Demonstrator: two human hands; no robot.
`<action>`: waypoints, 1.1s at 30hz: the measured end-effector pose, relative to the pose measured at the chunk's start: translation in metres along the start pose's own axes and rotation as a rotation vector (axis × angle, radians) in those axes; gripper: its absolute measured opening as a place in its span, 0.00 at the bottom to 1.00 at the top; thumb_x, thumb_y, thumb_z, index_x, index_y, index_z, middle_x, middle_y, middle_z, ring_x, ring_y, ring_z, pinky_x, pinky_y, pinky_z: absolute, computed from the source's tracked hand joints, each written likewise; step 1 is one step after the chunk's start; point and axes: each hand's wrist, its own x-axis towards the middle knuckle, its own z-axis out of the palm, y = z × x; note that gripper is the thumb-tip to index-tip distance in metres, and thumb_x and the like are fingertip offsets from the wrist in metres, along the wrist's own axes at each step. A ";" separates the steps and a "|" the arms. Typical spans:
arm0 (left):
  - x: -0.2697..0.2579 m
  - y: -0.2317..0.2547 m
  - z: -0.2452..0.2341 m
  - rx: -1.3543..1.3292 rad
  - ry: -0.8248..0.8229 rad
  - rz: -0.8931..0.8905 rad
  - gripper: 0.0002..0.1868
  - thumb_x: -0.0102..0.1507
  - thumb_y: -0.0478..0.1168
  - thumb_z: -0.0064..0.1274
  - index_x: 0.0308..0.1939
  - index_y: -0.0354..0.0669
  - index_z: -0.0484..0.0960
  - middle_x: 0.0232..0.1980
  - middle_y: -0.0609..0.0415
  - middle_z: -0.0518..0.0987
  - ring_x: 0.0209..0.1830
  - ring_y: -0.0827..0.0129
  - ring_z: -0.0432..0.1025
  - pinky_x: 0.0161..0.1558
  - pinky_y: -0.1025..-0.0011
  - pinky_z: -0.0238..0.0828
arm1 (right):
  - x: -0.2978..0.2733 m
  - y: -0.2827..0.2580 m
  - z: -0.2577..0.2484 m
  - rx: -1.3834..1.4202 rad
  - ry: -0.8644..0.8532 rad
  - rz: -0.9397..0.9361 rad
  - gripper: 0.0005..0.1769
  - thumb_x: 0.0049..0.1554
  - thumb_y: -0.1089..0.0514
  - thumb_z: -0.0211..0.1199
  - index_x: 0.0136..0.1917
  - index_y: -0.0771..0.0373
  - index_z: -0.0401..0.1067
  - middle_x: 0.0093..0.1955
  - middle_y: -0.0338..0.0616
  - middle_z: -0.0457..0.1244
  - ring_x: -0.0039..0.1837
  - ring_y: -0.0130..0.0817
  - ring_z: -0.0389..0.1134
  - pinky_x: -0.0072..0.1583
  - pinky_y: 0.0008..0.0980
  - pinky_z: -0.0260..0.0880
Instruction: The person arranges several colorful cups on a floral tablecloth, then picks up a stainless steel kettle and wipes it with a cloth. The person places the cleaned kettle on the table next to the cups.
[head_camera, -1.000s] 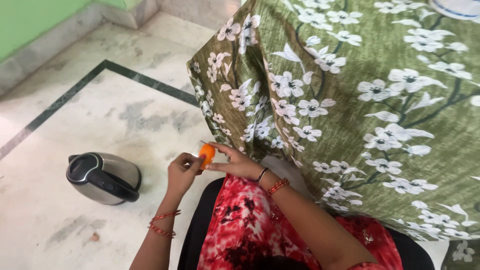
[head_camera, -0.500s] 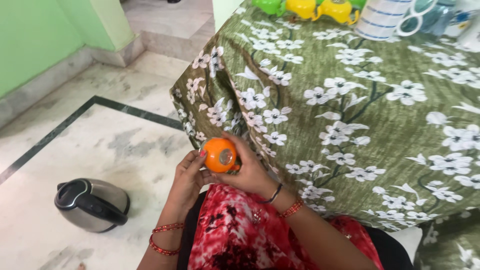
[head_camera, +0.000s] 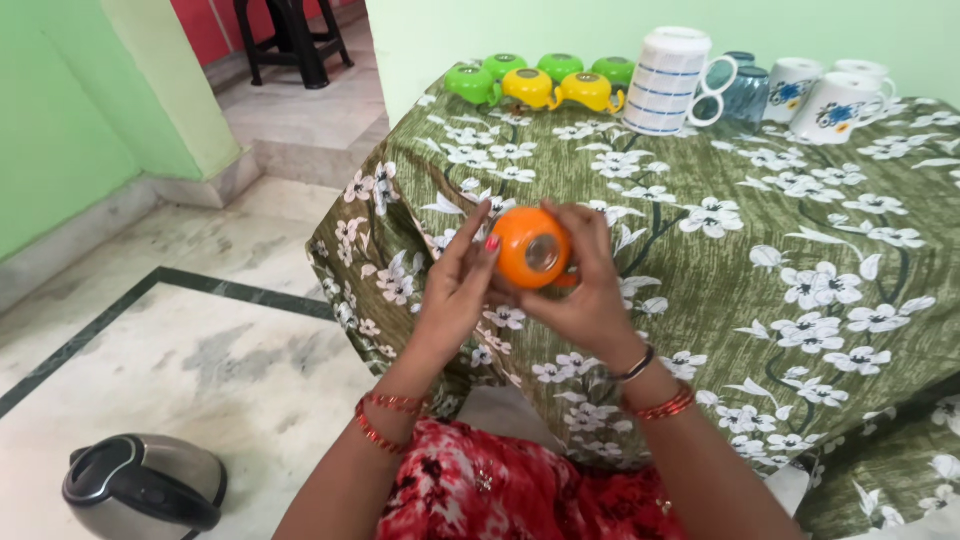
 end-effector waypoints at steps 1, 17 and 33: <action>0.010 0.003 0.004 0.030 -0.015 0.014 0.32 0.73 0.46 0.43 0.81 0.50 0.56 0.45 0.49 0.78 0.34 0.72 0.80 0.37 0.73 0.85 | 0.009 0.002 -0.008 -0.093 0.019 -0.054 0.54 0.40 0.66 0.76 0.77 0.60 0.57 0.68 0.55 0.53 0.72 0.51 0.62 0.72 0.45 0.70; 0.141 -0.023 0.019 0.845 0.137 0.395 0.27 0.73 0.54 0.38 0.64 0.40 0.78 0.44 0.46 0.73 0.39 0.58 0.73 0.44 0.64 0.71 | 0.077 0.099 -0.026 0.095 0.095 0.274 0.47 0.47 0.62 0.75 0.73 0.68 0.53 0.70 0.54 0.60 0.70 0.41 0.67 0.68 0.35 0.74; 0.158 -0.016 0.001 0.439 0.290 -0.174 0.20 0.66 0.49 0.50 0.50 0.36 0.85 0.22 0.46 0.79 0.17 0.62 0.73 0.22 0.63 0.71 | 0.110 0.089 -0.027 0.076 -0.070 0.475 0.45 0.47 0.60 0.76 0.74 0.69 0.59 0.65 0.53 0.65 0.59 0.35 0.73 0.57 0.30 0.77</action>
